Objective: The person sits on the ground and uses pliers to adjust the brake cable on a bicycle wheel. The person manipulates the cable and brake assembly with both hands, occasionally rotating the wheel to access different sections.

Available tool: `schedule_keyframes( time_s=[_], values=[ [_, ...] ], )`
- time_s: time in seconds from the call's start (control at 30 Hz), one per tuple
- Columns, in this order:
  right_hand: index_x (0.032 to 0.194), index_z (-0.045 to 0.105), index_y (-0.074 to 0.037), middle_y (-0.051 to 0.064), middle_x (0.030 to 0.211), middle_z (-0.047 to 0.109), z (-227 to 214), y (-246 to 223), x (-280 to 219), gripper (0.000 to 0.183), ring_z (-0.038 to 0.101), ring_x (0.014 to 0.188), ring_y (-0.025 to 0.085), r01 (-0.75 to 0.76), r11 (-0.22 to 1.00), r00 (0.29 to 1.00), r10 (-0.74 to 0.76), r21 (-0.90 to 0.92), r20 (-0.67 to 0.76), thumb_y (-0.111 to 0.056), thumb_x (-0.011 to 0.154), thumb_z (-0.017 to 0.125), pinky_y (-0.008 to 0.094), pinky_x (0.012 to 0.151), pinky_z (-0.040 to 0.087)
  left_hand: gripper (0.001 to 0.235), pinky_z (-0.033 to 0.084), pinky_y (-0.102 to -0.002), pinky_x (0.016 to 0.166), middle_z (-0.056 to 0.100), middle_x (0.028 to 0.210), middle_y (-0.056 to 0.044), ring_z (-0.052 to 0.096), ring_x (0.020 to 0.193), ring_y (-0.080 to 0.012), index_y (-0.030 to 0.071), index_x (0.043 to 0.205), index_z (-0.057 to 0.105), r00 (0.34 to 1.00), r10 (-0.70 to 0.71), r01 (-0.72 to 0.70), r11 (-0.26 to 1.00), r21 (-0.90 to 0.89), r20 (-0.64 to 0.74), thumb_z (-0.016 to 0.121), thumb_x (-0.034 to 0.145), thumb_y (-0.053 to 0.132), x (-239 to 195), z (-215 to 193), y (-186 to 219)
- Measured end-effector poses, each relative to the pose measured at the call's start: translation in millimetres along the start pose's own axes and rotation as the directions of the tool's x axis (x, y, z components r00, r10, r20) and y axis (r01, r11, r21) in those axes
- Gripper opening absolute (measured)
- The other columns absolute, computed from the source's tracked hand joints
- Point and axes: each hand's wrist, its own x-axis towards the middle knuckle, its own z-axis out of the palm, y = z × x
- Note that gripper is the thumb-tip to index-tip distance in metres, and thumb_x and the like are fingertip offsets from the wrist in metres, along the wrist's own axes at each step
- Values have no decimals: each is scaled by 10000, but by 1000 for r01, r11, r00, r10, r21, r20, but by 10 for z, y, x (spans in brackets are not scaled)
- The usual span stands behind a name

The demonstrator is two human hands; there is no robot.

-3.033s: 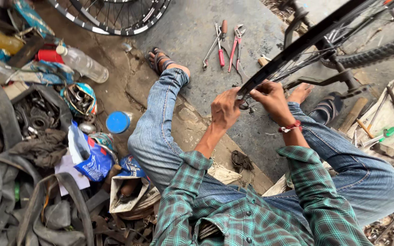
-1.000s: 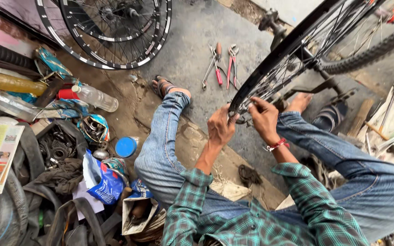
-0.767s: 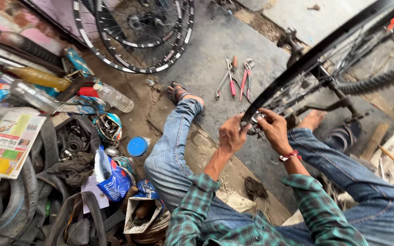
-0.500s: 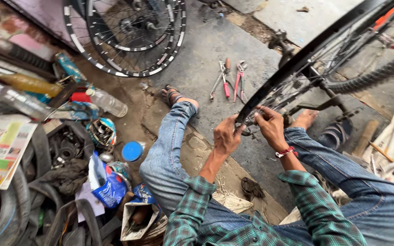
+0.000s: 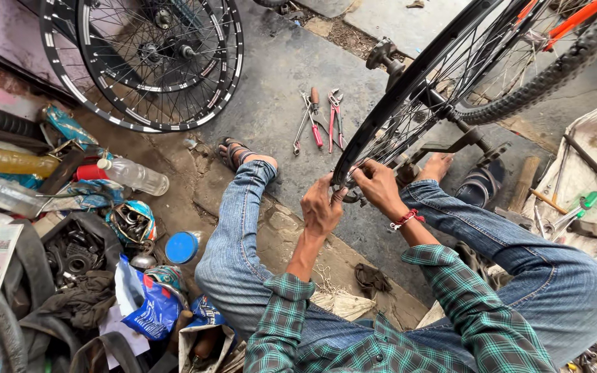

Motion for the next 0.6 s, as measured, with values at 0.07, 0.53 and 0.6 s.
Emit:
schedule_keyframes(
  time_s=[0.07,0.53,0.6],
  values=[
    [1093,729,-14,19,839,708,-2,53,-7,255,560,696,63,67,980,994,-81,186,69,-188,914,679,262,606,466,365,568,-466,768,735,993,-144,728,868,-356,77,1242,600,1000,-9,9,1000,-8,10,651,1012,355,-5,16,-11],
    [1159,656,-19,35,975,707,150,466,140,290,663,887,112,-10,730,990,-87,683,108,93,891,648,287,825,556,382,574,-429,739,738,985,-118,738,863,-319,87,1235,599,1000,13,-13,1000,10,4,630,1021,402,-1,-29,15],
    [1159,658,-21,31,1003,712,89,473,150,296,667,920,113,-55,732,986,-65,679,150,109,893,648,289,853,559,378,568,-436,743,739,983,-117,735,866,-326,87,1240,602,1000,18,-18,1000,14,-1,631,1022,395,3,-21,21]
  ],
)
